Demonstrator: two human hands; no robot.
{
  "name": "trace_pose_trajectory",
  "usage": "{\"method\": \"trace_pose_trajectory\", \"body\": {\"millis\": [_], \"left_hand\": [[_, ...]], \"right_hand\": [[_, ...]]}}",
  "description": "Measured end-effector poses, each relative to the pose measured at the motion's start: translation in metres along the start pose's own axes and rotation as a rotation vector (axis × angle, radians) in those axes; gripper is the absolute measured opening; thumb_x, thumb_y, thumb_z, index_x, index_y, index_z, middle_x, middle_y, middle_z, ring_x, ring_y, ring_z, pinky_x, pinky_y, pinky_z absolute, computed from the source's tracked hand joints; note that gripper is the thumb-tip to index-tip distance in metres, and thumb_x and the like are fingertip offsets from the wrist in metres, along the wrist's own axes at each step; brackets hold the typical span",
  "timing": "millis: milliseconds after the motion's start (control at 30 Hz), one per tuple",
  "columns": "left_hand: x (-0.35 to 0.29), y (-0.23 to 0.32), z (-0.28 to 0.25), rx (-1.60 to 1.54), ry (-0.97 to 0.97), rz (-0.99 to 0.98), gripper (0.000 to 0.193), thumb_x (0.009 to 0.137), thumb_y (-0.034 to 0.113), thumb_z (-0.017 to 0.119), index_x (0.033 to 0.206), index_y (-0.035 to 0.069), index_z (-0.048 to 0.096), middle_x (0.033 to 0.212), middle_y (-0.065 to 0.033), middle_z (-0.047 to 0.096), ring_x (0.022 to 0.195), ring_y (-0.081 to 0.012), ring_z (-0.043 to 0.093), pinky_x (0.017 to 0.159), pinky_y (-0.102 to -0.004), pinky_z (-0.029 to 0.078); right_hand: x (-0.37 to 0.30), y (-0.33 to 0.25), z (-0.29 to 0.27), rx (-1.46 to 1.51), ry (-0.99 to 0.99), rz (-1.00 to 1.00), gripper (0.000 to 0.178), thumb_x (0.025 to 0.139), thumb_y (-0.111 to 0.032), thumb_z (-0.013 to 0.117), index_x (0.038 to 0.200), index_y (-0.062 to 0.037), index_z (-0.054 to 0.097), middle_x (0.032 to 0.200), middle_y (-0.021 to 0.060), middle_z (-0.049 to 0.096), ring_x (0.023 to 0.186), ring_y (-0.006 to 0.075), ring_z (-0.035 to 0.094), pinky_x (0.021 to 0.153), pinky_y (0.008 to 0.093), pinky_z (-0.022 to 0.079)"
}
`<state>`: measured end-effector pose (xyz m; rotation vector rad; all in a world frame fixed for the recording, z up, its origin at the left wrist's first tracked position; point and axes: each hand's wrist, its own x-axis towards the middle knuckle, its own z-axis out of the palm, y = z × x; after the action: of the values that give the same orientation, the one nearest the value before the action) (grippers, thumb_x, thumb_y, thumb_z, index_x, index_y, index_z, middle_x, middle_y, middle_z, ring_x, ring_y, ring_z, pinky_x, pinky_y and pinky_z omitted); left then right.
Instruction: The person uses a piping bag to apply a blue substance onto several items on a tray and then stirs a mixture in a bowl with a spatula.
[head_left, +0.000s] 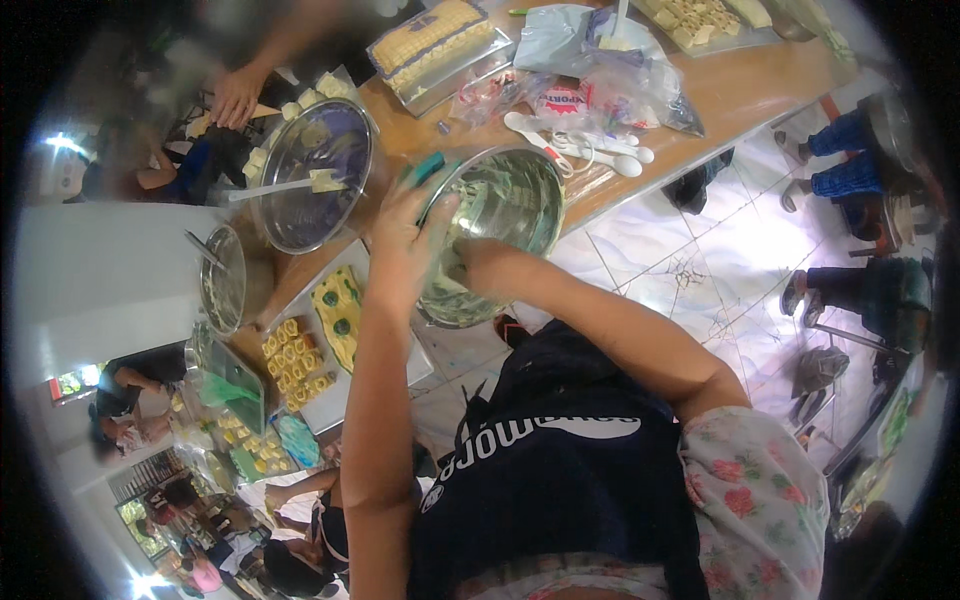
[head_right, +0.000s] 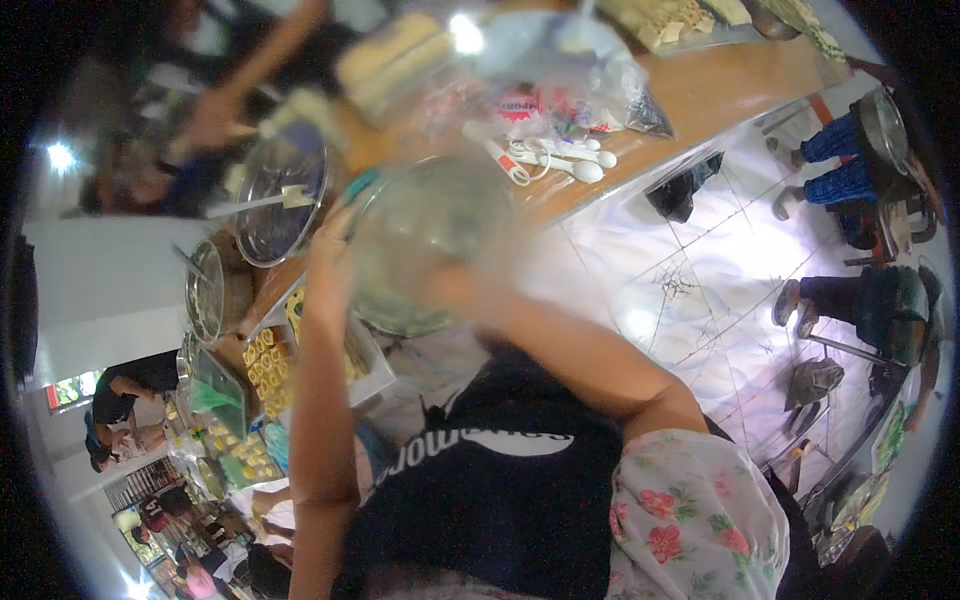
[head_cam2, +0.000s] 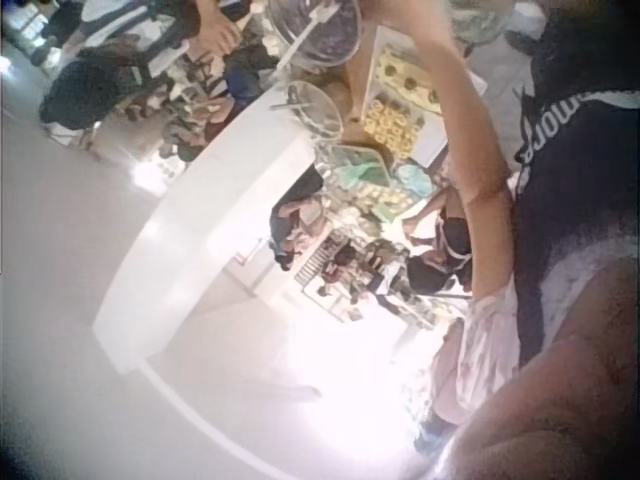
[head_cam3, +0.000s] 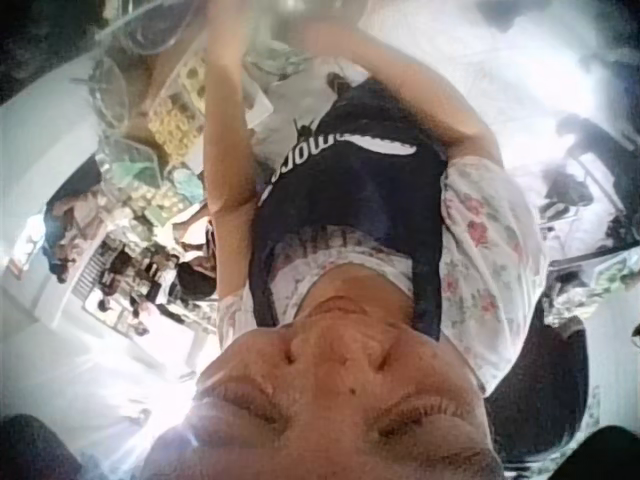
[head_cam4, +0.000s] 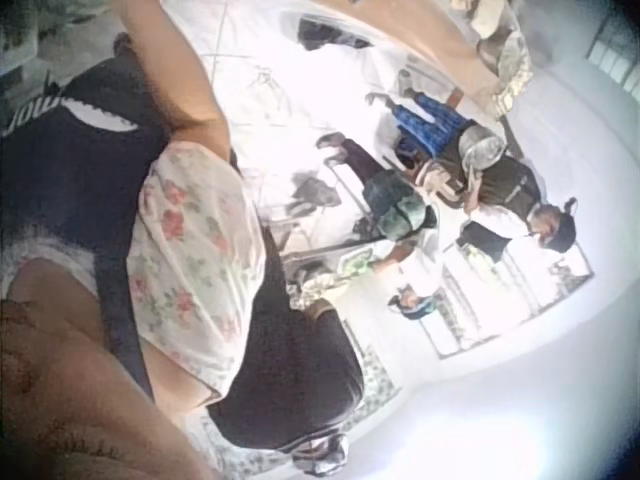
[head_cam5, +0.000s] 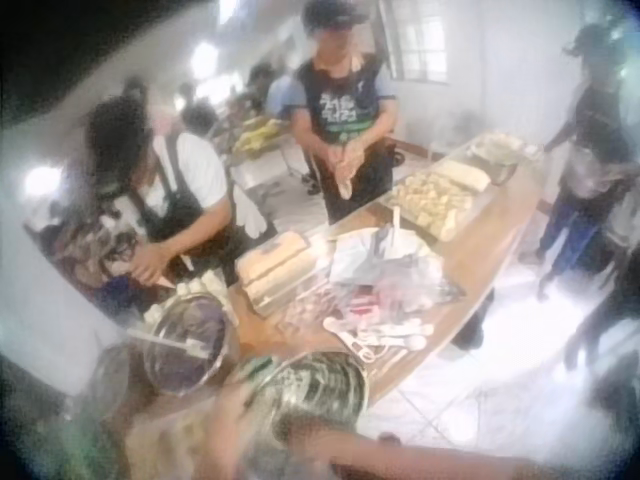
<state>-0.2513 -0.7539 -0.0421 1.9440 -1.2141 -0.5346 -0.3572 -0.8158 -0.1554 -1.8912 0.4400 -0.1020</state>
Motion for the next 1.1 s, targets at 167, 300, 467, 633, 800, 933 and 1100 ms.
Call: {"method": "trace_pose_trajectory", "body": {"millis": [167, 300, 467, 633, 800, 933, 1100], "left_hand": [[0.001, 0.0, -0.002, -0.023, -0.004, -0.002, 0.032, 0.081, 0.023, 0.053, 0.108, 0.006, 0.055, 0.116, -0.0119, 0.049, 0.112, -0.0244, 0.042, 0.094, -0.0322, 0.03], [-0.003, -0.01, -0.004, -0.035, 0.024, 0.004, 0.033, 0.081, 0.023, 0.052, 0.108, 0.006, 0.054, 0.116, -0.0118, 0.05, 0.11, -0.0238, 0.043, 0.093, -0.0317, 0.03], [0.002, -0.003, -0.002, 0.003, -0.007, 0.021, 0.031, 0.082, 0.02, 0.051, 0.109, 0.006, 0.054, 0.115, -0.011, 0.05, 0.108, -0.0235, 0.045, 0.093, -0.032, 0.031], [0.001, -0.011, -0.003, -0.123, 0.003, -0.026, 0.03, 0.082, 0.019, 0.05, 0.109, 0.006, 0.054, 0.117, -0.011, 0.049, 0.109, -0.0235, 0.044, 0.093, -0.032, 0.031], [0.002, -0.004, -0.003, -0.017, -0.029, -0.023, 0.032, 0.083, 0.021, 0.049, 0.11, 0.006, 0.053, 0.117, -0.0116, 0.049, 0.109, -0.0233, 0.044, 0.092, -0.0319, 0.031], [0.008, 0.002, 0.001, -0.068, -0.042, -0.067, 0.033, 0.083, 0.024, 0.049, 0.11, 0.006, 0.053, 0.117, -0.0121, 0.048, 0.109, -0.0235, 0.044, 0.093, -0.0319, 0.031], [0.005, 0.004, 0.0, -0.08, -0.042, -0.064, 0.034, 0.082, 0.024, 0.05, 0.109, 0.004, 0.053, 0.117, -0.0124, 0.048, 0.111, -0.0238, 0.042, 0.093, -0.0318, 0.03]], "right_hand": [[0.019, 0.086, -0.009, -0.139, 0.065, -0.093, 0.041, 0.078, -0.021, 0.048, 0.112, 0.0, 0.043, 0.097, 0.0239, 0.054, 0.093, 0.0337, 0.053, 0.078, 0.0377, 0.041], [0.022, -0.001, -0.049, 0.052, -0.044, -0.072, 0.039, 0.077, -0.026, 0.049, 0.105, 0.0006, 0.05, 0.088, 0.0225, 0.058, 0.086, 0.0335, 0.056, 0.074, 0.0375, 0.042], [0.02, -0.016, -0.015, -0.198, -0.221, 0.161, 0.041, 0.077, -0.028, 0.048, 0.101, 0.005, 0.051, 0.088, 0.0235, 0.058, 0.085, 0.0332, 0.056, 0.074, 0.0373, 0.043], [0.013, 0.007, -0.034, -0.254, -0.045, 0.181, 0.044, 0.077, -0.031, 0.049, 0.102, 0.0054, 0.05, 0.095, 0.0241, 0.056, 0.088, 0.034, 0.055, 0.077, 0.0398, 0.041], [0.003, -0.086, -0.084, -0.045, -0.142, 0.176, 0.046, 0.077, -0.034, 0.05, 0.1, 0.0056, 0.051, 0.093, 0.0244, 0.056, 0.087, 0.0339, 0.055, 0.077, 0.0398, 0.041], [0.019, -0.005, -0.024, -0.208, -0.213, 0.109, 0.041, 0.078, -0.033, 0.048, 0.095, 0.0047, 0.053, 0.087, 0.0236, 0.057, 0.083, 0.034, 0.056, 0.075, 0.0399, 0.042], [0.006, -0.017, -0.04, -0.164, -0.045, 0.107, 0.036, 0.078, -0.028, 0.047, 0.093, 0.0037, 0.054, 0.087, 0.0231, 0.057, 0.084, 0.0344, 0.055, 0.075, 0.0403, 0.042]]}}
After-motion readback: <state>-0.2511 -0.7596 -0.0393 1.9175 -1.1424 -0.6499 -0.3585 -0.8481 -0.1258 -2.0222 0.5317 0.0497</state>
